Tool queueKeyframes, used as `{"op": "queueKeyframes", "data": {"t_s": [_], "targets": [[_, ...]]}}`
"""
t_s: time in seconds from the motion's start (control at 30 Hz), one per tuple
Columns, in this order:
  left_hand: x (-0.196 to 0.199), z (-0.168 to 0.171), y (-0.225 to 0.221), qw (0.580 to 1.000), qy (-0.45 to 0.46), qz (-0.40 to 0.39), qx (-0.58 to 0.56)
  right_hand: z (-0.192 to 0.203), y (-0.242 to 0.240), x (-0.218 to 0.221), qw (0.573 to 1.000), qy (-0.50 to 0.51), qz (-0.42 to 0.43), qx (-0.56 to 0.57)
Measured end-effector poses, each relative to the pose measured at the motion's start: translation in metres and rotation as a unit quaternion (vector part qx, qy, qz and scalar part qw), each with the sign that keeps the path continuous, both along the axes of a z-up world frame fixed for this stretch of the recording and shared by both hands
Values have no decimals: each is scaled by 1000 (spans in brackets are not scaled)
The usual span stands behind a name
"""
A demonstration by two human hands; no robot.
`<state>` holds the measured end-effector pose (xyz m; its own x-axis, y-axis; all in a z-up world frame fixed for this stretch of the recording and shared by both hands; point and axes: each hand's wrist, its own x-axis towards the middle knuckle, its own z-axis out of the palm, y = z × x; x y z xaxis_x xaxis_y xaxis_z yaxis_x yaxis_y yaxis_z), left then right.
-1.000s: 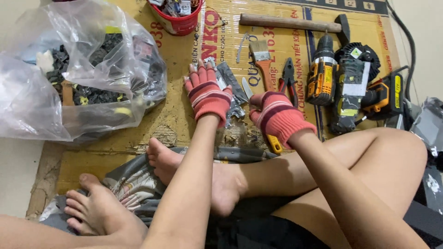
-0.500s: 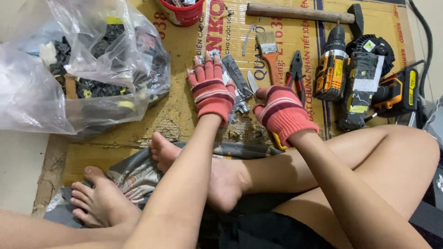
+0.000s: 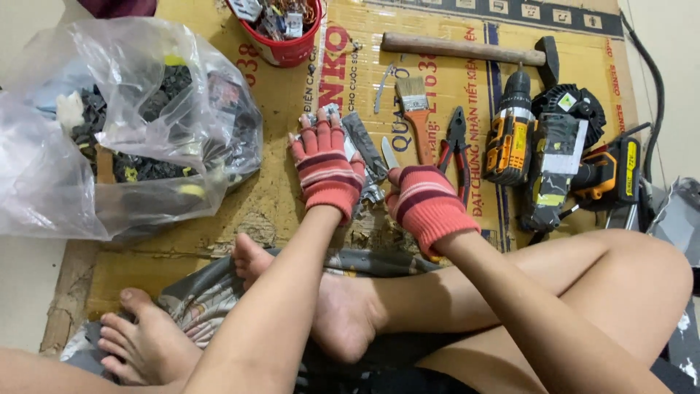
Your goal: Cleaning and scraping residue from a metal component using various hand tools while sitting on the floor.
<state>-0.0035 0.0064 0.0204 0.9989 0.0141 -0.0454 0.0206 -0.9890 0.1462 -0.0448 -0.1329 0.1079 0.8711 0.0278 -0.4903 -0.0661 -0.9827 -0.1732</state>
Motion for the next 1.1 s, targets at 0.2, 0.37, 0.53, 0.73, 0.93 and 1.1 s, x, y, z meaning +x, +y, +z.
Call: {"op": "queueKeyframes", "data": {"t_s": [0.2,0.37,0.53,0.73,0.93,1.1], "targets": [[1,0,-1,1000,9,5,7,0,4,0,999,19,-43,17],[1,-3,-1,1000,-5,1,-1,33,14,3,938,143,-275,152],[1,-5,0,1000,-10,3,3,-50,-2,-10,988,9,-140,65],[1,-3,0,1000,-8,-4,3,-47,0,4,994,1,-100,54],[2,-4,-1,1000,-13,-5,1,-34,7,6,997,10,-70,25],[1,0,1,1000,-6,0,4,-35,11,13,997,4,-73,19]]}}
